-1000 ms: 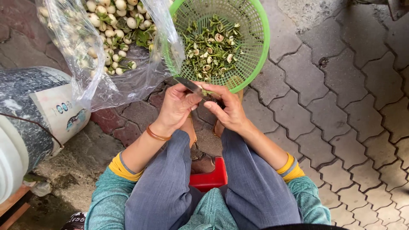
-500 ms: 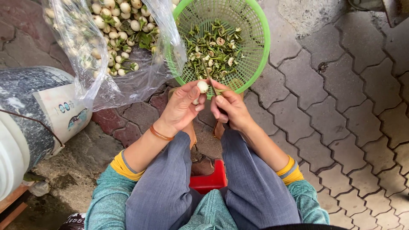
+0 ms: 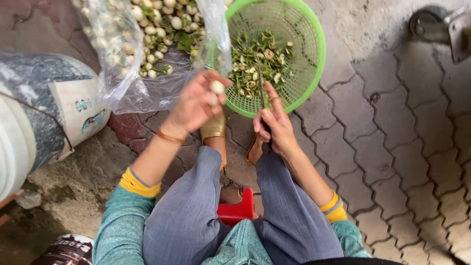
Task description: Trimming the stems of small white vegetables using a knife and placing them in a bucket
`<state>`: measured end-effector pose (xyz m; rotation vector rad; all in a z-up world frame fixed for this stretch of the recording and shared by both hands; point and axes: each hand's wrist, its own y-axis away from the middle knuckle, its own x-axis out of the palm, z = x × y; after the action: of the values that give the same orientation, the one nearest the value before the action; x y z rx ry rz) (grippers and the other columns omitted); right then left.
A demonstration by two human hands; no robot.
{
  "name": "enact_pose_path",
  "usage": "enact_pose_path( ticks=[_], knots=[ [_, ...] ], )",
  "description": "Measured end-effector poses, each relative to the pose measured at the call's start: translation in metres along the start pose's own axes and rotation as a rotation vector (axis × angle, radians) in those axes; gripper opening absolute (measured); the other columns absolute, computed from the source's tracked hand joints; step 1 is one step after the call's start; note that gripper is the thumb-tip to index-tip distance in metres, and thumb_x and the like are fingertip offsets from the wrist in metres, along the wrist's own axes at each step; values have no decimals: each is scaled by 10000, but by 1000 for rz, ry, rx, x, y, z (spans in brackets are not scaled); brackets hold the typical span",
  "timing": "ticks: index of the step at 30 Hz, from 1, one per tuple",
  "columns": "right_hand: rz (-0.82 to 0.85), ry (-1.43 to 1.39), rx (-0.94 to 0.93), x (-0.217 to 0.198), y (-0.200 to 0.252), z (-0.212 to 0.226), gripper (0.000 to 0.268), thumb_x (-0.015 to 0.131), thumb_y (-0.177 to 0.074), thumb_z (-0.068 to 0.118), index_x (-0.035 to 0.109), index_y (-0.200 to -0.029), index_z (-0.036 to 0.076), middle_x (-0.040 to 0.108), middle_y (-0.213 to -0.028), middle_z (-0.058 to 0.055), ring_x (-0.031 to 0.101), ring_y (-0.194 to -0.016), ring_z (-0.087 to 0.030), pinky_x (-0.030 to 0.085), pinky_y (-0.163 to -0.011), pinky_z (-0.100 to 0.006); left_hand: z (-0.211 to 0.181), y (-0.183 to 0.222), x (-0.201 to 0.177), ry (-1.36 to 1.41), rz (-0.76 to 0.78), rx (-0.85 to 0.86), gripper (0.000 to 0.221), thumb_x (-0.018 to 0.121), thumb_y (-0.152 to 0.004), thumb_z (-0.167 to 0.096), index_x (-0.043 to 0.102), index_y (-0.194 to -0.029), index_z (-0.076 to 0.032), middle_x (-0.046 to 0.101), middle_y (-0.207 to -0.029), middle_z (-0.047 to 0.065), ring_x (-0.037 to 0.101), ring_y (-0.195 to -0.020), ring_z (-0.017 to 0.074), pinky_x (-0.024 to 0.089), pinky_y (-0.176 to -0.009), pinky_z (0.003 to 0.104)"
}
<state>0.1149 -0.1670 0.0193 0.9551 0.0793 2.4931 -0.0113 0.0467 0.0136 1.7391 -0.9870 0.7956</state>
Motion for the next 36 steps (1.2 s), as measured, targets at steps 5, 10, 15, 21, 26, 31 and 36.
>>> enact_pose_path(
  ticks=[5,10,15,21,26,31,36],
  knots=[
    [-93,207,26,2,0,-2,611,397,-1118,229,131,-1645,72,612,-738,-90,461,-436,-20,345,-389,-123,-45,-74,-187,-1386,-533,501,253,491,-1093,-160,732,-1104,-87,712,-1043,199,663,-1036,440,523,-894,476],
    [-217,98,166,1,-10,-6,535,484,-1050,246,426,-1564,105,590,-648,-126,370,-359,-91,289,-304,-212,-33,-101,-167,-2002,-447,349,273,531,-1031,-275,704,-1147,-99,656,-956,192,687,-918,406,540,-731,530],
    [-236,10,288,5,-5,-14,527,534,-1025,229,477,-1543,151,578,-705,-93,324,-407,-78,222,-352,-206,-39,-96,-149,-2147,-352,-37,428,571,-1004,-203,551,-1420,-103,613,-1388,152,635,-1212,360,585,-939,534],
    [-206,58,308,-1,-4,-7,640,536,-1021,219,352,-1633,267,594,-740,-78,355,-445,-74,278,-373,-212,-49,-67,-144,-1918,-542,-161,290,631,-979,-362,556,-1119,-120,703,-875,81,672,-726,270,490,-621,427],
    [-198,95,262,2,-1,-7,622,509,-1023,255,351,-1622,209,574,-705,-98,347,-432,-88,265,-361,-216,-58,-32,-126,-800,-651,310,269,716,-954,-87,732,-1220,-125,681,-1003,74,568,-702,118,481,-593,189],
    [-24,166,133,17,1,10,693,498,-1032,294,200,-1654,219,587,-672,-104,385,-447,-103,338,-397,-217,4,-23,-29,-469,-252,127,342,732,-881,-38,721,-1220,-83,697,-1042,72,526,-663,89,444,-541,175],
    [51,101,116,5,7,8,711,535,-1025,311,225,-1652,183,582,-629,-121,340,-396,-99,291,-362,-200,68,-23,-7,-280,-5,-5,262,864,-827,-133,681,-1014,-119,674,-748,-10,550,-544,70,420,-458,182]
  ],
)
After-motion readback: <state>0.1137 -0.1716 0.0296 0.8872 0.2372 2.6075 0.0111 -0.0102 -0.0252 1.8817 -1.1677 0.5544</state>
